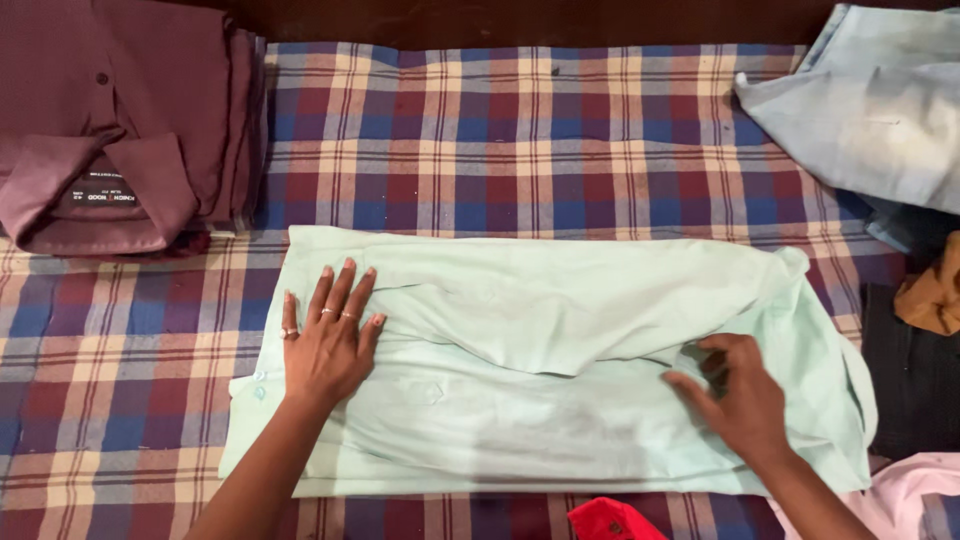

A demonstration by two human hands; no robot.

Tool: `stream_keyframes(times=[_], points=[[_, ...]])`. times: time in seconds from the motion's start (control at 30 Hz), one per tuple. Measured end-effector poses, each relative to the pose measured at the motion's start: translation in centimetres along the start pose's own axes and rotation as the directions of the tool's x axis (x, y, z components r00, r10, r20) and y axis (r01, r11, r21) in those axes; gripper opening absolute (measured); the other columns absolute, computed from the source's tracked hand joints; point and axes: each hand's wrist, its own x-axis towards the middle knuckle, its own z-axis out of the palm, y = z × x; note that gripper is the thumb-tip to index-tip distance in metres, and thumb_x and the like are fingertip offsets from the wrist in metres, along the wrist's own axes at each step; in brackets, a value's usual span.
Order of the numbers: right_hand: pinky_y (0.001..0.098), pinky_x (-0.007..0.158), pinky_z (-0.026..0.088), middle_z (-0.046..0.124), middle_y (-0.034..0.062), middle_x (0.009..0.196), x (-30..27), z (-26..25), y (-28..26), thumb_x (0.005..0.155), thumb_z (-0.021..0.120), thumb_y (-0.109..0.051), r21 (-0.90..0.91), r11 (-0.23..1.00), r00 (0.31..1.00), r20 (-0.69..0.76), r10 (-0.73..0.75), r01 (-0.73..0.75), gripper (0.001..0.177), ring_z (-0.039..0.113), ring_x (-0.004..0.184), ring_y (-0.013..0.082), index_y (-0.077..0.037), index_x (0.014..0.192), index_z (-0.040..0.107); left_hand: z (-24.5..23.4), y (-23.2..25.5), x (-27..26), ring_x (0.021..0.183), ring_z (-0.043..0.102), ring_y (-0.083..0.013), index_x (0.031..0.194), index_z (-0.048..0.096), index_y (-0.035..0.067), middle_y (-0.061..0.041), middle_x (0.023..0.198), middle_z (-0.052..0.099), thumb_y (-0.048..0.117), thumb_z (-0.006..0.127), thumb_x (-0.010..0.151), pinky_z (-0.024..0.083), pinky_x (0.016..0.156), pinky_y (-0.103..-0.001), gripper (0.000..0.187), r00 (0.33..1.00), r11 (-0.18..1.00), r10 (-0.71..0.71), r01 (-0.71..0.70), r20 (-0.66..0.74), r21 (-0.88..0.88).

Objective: The person folds a light green long-sleeved shirt by hand on a bed, smoothing the fabric and folding the sleeves and body into a neat rectangle.

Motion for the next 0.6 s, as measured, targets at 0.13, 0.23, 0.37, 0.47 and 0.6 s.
stream_keyframes(times=[0.13,0.23,0.37,0.47,0.6], points=[[0.0323,0.053,0.050,0.064,0.0083,0.094,0.5,0.1,-0.8,0.071,0.085,-0.034,-0.122,0.992,1.000,-0.007,-0.012,0.011,0.054,0.067,0.070,0.0179,-0.002,0.106,0.059,-0.8,1.4,0.9,0.153,0.022,-0.0227,0.159,0.029,0.039,0.002,0.168,0.024,0.058,0.033,0.101,0.010,0.122,-0.059,0.061,0.993,0.994,-0.098,0.101,0.066,-0.038],[0.0319,0.056,0.051,0.071,-0.0025,0.095,0.7,-0.2,-0.8,0.088,0.079,-0.024,-0.171,0.979,0.991,0.043,0.124,-0.115,0.022,0.067,0.067,0.0154,-0.012,0.100,0.065,-2.1,1.3,1.5,0.151,0.021,-0.0217,0.157,0.025,0.044,0.004,0.167,0.020,0.063,0.028,0.099,0.010,0.120,-0.060,0.061,0.984,0.990,-0.084,0.065,0.155,0.127],[0.0311,0.058,0.051,0.070,-0.0017,0.093,0.5,-1.4,-1.5,0.085,0.077,-0.021,-0.150,0.986,0.996,-0.038,-0.076,0.070,0.023,0.069,0.077,0.0155,-0.014,0.105,0.068,-3.1,0.5,1.9,0.152,0.021,-0.0209,0.157,0.020,0.052,0.008,0.168,0.016,0.064,0.023,0.099,0.014,0.121,-0.061,0.059,0.947,0.967,-0.129,0.054,0.295,0.250],[0.0324,0.055,0.052,0.070,-0.0002,0.092,1.2,-1.2,-2.2,0.079,0.082,-0.027,-0.140,0.990,1.000,0.001,-0.022,0.022,0.035,0.069,0.074,0.0170,-0.011,0.107,0.067,-2.1,0.1,1.2,0.149,0.028,-0.0277,0.156,0.027,0.050,0.001,0.167,0.023,0.065,0.029,0.099,0.022,0.119,-0.060,0.059,0.983,0.976,-0.081,0.045,0.164,0.213],[0.0309,0.057,0.052,0.072,-0.0019,0.095,1.5,-0.7,-2.0,0.085,0.081,-0.026,-0.080,0.997,1.000,0.018,0.017,-0.015,0.025,0.069,0.074,0.0134,-0.011,0.102,0.069,-0.2,0.1,1.5,0.135,0.043,-0.0430,0.157,0.041,0.016,-0.023,0.149,0.046,0.060,0.052,0.101,0.035,0.106,-0.064,0.072,0.910,0.905,-0.410,0.398,-0.061,-0.147]])
